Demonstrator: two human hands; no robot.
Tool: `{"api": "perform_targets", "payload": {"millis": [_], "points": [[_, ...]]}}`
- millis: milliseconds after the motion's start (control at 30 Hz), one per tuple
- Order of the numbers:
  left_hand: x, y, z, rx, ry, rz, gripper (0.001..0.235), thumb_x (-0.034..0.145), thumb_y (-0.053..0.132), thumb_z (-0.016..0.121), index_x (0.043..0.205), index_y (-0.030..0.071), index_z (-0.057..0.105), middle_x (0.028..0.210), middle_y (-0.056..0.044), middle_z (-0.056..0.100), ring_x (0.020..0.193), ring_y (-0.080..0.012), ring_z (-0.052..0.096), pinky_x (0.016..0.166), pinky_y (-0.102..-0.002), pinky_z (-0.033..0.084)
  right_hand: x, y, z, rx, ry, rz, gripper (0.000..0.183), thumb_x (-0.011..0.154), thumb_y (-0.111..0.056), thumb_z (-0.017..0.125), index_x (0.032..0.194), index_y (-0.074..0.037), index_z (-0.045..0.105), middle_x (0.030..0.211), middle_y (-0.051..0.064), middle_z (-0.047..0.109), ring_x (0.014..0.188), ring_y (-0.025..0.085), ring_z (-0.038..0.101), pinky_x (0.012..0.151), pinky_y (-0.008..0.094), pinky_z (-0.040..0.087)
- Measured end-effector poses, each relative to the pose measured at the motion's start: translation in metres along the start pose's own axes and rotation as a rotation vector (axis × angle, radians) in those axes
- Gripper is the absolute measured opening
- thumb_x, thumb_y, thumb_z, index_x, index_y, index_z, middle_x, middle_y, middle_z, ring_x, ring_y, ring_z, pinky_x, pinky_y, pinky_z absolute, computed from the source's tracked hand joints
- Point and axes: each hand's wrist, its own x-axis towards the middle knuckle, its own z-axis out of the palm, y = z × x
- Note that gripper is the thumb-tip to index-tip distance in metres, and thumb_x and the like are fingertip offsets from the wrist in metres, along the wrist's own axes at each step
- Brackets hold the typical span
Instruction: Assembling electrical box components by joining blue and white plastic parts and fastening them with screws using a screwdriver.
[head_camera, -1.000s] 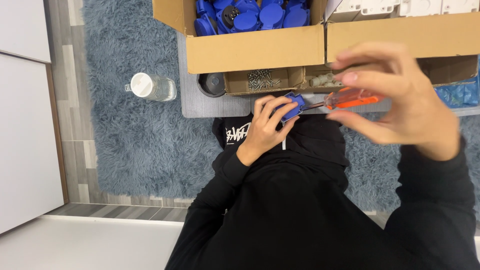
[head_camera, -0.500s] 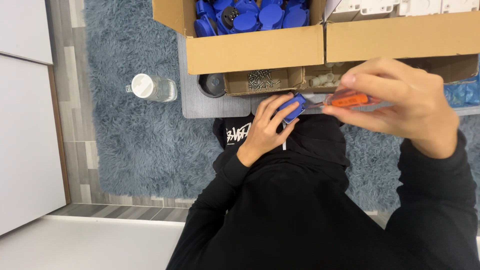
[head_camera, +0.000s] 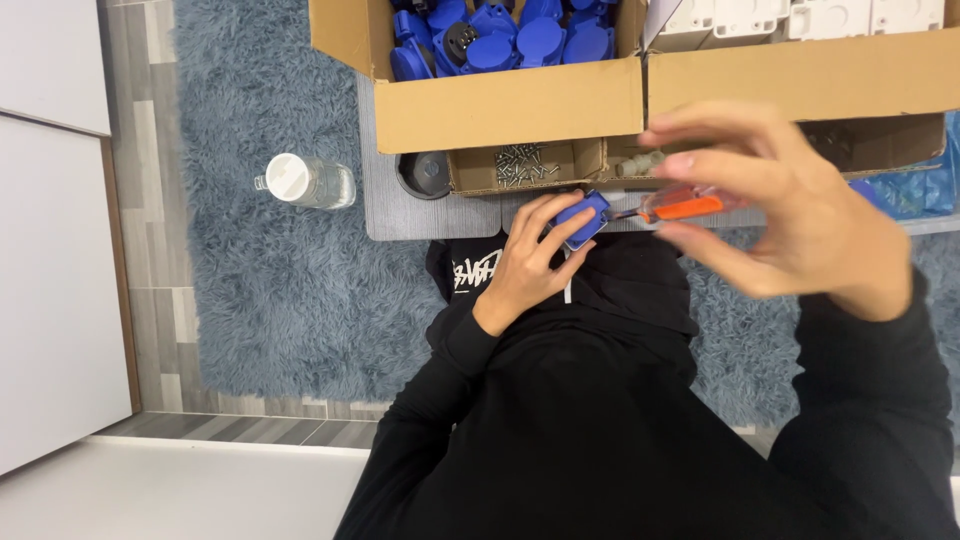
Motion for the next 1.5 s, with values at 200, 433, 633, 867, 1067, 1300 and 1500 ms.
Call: {"api": "perform_targets", "payload": {"millis": [200,433,633,867,1067,1300,1500], "points": [[0.001,0.001,-0.001,-0.008,0.013,0.011,0.054,0.093,0.008,0.090,0.142,0.011,0.069,0.154,-0.009,0.060,0.140,-0.0326,0.061,0.124,-0.045,0.054,-0.004,-0.007,-0.021,0.054,-0.106,0.049,0.080,0.079,0.012,0.075,0.155,0.001,0.051,0.135,0.023,0.079,0.103,0.029,0.085,0.074,0.029,0.071],[0.002,0.006,-0.004,-0.016,0.056,0.055,0.054,0.090,0.006,0.090,0.139,0.009,0.070,0.152,-0.011,0.061,0.137,-0.0346,0.062,0.121,-0.045,0.055,0.003,-0.014,-0.001,-0.156,0.083,-0.005,0.061,0.079,-0.001,0.096,0.135,0.002,0.073,0.125,0.020,0.078,0.092,0.025,0.078,0.074,0.031,0.063],[-0.001,-0.008,0.009,-0.011,0.177,0.183,0.051,0.093,0.017,0.087,0.143,0.014,0.073,0.146,-0.013,0.066,0.128,-0.0373,0.065,0.112,-0.051,0.056,0.004,0.007,0.032,-0.317,0.411,-0.109,0.051,0.082,-0.014,0.103,0.127,-0.006,0.082,0.097,0.013,0.078,0.073,0.029,0.073,0.061,0.043,0.056],[0.001,-0.004,0.006,-0.011,0.171,0.191,0.052,0.091,0.015,0.087,0.142,0.012,0.073,0.144,-0.014,0.065,0.127,-0.0380,0.065,0.110,-0.051,0.055,0.022,-0.029,0.010,-0.175,0.234,-0.054,0.060,0.087,-0.012,0.087,0.143,-0.006,0.067,0.130,0.022,0.070,0.103,0.038,0.075,0.084,0.049,0.063],[-0.001,-0.004,0.006,-0.007,0.176,0.186,0.052,0.091,0.016,0.087,0.141,0.013,0.073,0.144,-0.012,0.064,0.127,-0.0358,0.064,0.112,-0.049,0.055,0.024,-0.042,-0.011,0.081,-0.003,0.007,0.061,0.092,0.012,0.067,0.152,0.001,0.058,0.124,0.018,0.079,0.108,0.036,0.081,0.089,0.049,0.067],[-0.002,-0.005,0.007,-0.015,0.167,0.166,0.052,0.092,0.016,0.087,0.142,0.013,0.073,0.144,-0.012,0.064,0.129,-0.0356,0.064,0.112,-0.049,0.054,0.024,-0.031,0.003,-0.172,0.150,-0.008,0.057,0.086,-0.002,0.088,0.140,-0.006,0.072,0.111,0.009,0.081,0.092,0.028,0.082,0.080,0.040,0.067],[-0.001,-0.005,0.009,-0.020,0.196,0.172,0.049,0.092,0.017,0.087,0.139,0.013,0.074,0.143,-0.012,0.065,0.128,-0.0361,0.064,0.112,-0.049,0.055,0.014,-0.005,0.028,-0.399,0.348,-0.116,0.063,0.080,-0.018,0.102,0.137,-0.007,0.077,0.090,0.005,0.074,0.069,0.021,0.072,0.059,0.033,0.063]]}}
